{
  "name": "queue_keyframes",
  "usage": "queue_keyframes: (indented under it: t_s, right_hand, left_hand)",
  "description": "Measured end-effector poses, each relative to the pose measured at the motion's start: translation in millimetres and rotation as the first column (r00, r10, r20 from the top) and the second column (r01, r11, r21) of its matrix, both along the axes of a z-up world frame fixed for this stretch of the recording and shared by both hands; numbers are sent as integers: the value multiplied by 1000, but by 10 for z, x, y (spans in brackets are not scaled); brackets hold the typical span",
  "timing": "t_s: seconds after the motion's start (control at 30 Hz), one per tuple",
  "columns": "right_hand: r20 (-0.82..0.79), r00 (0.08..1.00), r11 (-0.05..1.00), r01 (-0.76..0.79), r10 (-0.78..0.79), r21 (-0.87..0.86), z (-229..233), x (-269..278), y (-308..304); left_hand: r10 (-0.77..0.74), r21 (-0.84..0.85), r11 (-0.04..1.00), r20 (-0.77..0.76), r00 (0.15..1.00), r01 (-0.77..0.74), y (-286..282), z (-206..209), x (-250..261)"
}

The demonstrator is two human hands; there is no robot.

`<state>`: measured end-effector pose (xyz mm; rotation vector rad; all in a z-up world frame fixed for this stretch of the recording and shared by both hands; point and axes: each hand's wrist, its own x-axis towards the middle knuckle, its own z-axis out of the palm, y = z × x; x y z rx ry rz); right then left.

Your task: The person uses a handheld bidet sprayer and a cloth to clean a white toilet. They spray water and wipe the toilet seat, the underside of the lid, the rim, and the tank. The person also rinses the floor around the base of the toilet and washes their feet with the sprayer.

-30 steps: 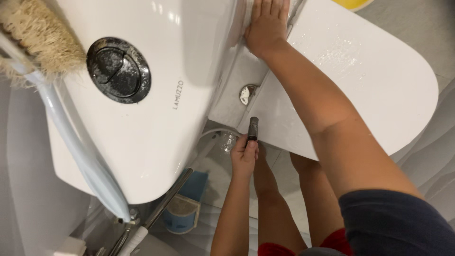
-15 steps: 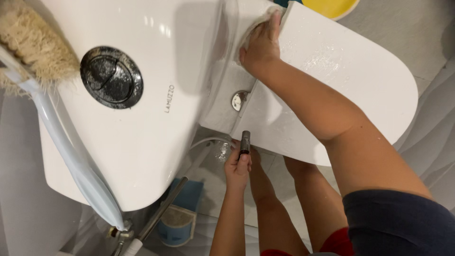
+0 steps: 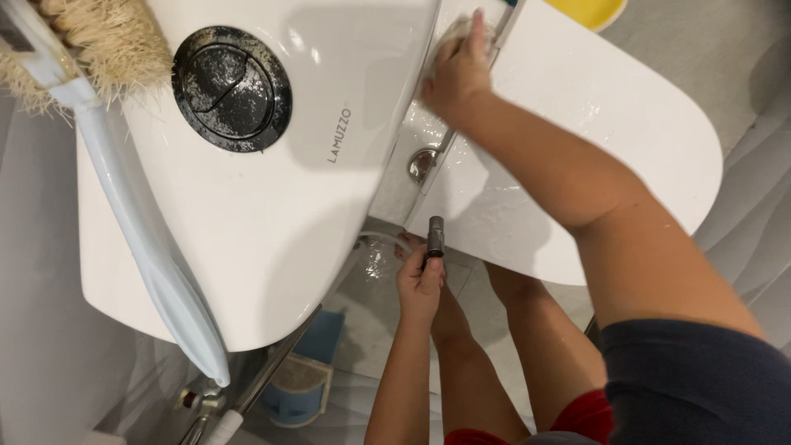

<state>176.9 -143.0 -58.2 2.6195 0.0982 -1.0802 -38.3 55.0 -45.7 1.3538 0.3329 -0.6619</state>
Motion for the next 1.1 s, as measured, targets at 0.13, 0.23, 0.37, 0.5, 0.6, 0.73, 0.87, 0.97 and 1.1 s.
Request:
queue_keyframes:
  t_s: [0.13, 0.23, 0.37, 0.5, 0.6, 0.73, 0.87, 0.97, 1.1]
  right_hand:
    - [0, 982, 974, 190, -191, 122, -46, -51, -9]
    - [269, 896, 929, 302, -354, 215, -203, -122, 68]
    - [278, 955, 929, -7, -104, 370, -151, -482, 195]
    - [244, 856, 584, 80, -456, 808, 35, -586, -84]
    - [244, 795, 489, 76, -555, 869, 359, -859, -62]
    - [214, 927, 725, 84, -309, 683, 618, -1395, 110]
    - [60, 914, 514, 171, -401, 841, 418, -1661, 152]
    - [151, 897, 600, 145, -415, 787, 153, -1610, -177]
    - [297, 579, 585, 409, -759, 700, -186, -1264, -906]
  left_hand:
    - [-57, 16, 998, 33, 998, 56, 142, 19, -40]
    - [-20, 17, 1000, 13, 1000, 19, 157, 4, 26]
    - [-19, -26, 999, 20, 1000, 20, 126, 75, 44]
    - [-89, -29, 996, -3, 996, 89, 33, 135, 62]
    - [-135, -28, 990, 18, 991, 135, 3, 162, 95]
    - [-131, -34, 991, 4, 991, 131, -36, 188, 105]
    - [-115, -8, 993, -9, 993, 115, -125, 291, 178]
    - [-157, 9, 988, 38, 987, 156, -241, 343, 282]
    - [-270, 96, 956, -78, 960, 277, -708, 333, 372]
